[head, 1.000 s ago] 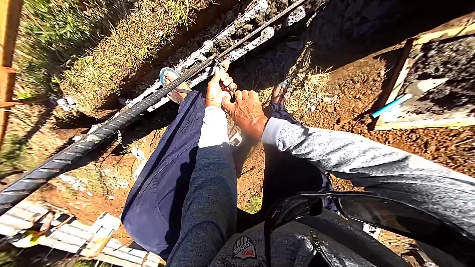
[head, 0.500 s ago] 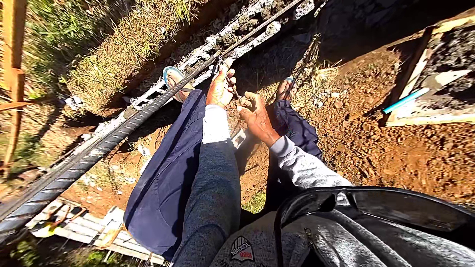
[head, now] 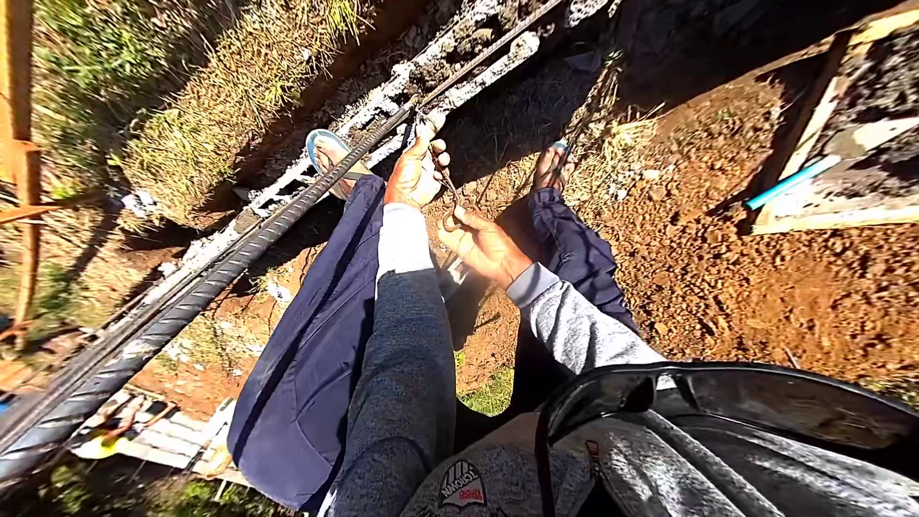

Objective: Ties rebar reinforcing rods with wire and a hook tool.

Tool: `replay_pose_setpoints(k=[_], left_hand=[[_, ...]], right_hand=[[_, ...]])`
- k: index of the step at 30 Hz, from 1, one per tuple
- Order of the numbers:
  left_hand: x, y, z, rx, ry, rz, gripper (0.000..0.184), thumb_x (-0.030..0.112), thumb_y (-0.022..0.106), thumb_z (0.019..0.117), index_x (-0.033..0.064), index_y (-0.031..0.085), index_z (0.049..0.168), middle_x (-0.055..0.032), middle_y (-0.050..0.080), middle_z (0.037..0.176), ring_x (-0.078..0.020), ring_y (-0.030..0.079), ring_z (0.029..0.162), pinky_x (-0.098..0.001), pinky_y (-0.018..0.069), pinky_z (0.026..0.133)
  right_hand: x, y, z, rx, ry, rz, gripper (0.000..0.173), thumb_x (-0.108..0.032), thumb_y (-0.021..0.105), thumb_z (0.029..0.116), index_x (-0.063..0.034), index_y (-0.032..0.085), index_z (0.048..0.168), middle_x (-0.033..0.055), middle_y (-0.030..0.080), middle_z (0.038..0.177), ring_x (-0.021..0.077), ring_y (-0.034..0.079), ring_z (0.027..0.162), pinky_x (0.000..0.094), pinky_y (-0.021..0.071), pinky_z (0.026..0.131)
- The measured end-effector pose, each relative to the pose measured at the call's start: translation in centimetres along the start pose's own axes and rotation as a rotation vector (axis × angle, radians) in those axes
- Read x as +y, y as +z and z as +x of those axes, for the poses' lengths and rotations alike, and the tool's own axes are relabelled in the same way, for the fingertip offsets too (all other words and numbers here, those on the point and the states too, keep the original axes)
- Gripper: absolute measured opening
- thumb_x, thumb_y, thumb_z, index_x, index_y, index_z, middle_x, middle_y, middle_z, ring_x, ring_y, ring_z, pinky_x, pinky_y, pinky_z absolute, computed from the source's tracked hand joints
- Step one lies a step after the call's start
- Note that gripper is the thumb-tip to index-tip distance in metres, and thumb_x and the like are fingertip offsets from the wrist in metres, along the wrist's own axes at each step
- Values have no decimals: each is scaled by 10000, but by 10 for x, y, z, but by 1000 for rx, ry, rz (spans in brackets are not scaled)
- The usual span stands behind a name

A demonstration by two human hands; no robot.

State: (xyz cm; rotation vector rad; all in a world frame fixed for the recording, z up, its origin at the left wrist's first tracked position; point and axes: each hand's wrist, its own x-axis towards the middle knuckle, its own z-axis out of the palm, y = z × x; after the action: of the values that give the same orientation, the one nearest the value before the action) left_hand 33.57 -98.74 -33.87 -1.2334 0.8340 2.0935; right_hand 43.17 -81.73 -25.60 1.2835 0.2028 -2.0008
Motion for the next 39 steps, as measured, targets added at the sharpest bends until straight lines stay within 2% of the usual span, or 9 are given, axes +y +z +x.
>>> replay_pose_setpoints(k=[3, 6, 12, 21, 26, 30, 33, 36, 39], left_hand=[[-2, -3, 2, -3, -22, -67, 353, 361, 380, 1114, 185, 608, 1318, -9, 595, 804, -131, 581, 633, -283, 540, 576], [-3, -7, 3, -54, -37, -117, 349, 394, 379, 1110, 191, 617, 1266, 10, 563, 738, -139, 577, 615, -305, 546, 585], [0, 5, 15, -78, -61, -68, 275, 423, 474, 1083, 200, 583, 965, 55, 474, 617, -102, 507, 511, -268, 493, 502], [10, 18, 8, 149, -73, 211, 143, 275, 610, 1015, 144, 603, 959, 31, 482, 621, -99, 503, 496, -248, 496, 486], [15, 26, 5, 190, -71, 269, 125, 261, 588, 1023, 141, 583, 989, 27, 491, 639, -95, 514, 494, -238, 501, 471], [17, 32, -1, 227, -7, 203, 210, 272, 511, 1068, 93, 619, 1061, -7, 539, 715, -119, 530, 559, -259, 504, 521], [13, 37, -10, 277, 89, 249, 295, 236, 329, 1112, 35, 542, 1152, -142, 703, 950, -190, 660, 688, -296, 545, 578], [10, 34, -7, 346, 111, 443, 285, 161, 362, 1103, -14, 553, 1222, -161, 746, 983, -166, 673, 650, -267, 533, 546], [22, 36, -11, 375, 56, 623, 240, 177, 436, 1096, 14, 609, 1133, -84, 731, 840, -96, 595, 559, -216, 472, 502]], right_hand=[[3, -2, 16, -112, 58, 120, 237, -159, 485, 1068, -95, 571, 1280, 144, 661, 1155, 303, 685, 1001, 493, 591, 890], [3, 2, 9, -108, 1, -65, 293, -182, 505, 1074, -120, 582, 1350, 119, 677, 1207, 250, 715, 933, 407, 625, 788], [3, 8, 9, 15, -290, -520, 427, -72, 566, 1030, -67, 465, 1444, 187, 712, 1049, 253, 685, 638, 385, 608, 547], [17, 29, 11, 89, -508, -1007, 544, -140, 648, 987, -103, 441, 1488, 101, 689, 936, 212, 667, 645, 391, 611, 578], [5, 56, 4, 174, -511, -1454, 555, -224, 625, 992, -110, 418, 1494, 147, 703, 1112, 286, 713, 940, 505, 587, 849], [-7, 47, -2, 15, -531, -1113, 481, -150, 608, 1006, -91, 430, 1449, 116, 657, 956, 220, 662, 644, 411, 613, 575], [-6, 39, -18, 10, -483, -988, 456, -149, 591, 1039, -142, 433, 1466, 82, 667, 945, 175, 611, 570, 333, 568, 500], [4, 35, -6, -5, -484, -861, 541, -130, 633, 1013, -88, 397, 1498, 109, 677, 1012, 196, 670, 657, 350, 619, 588], [11, 34, 6, -57, -372, -578, 525, -81, 663, 981, -63, 422, 1447, 176, 685, 1065, 280, 719, 789, 427, 646, 685]])
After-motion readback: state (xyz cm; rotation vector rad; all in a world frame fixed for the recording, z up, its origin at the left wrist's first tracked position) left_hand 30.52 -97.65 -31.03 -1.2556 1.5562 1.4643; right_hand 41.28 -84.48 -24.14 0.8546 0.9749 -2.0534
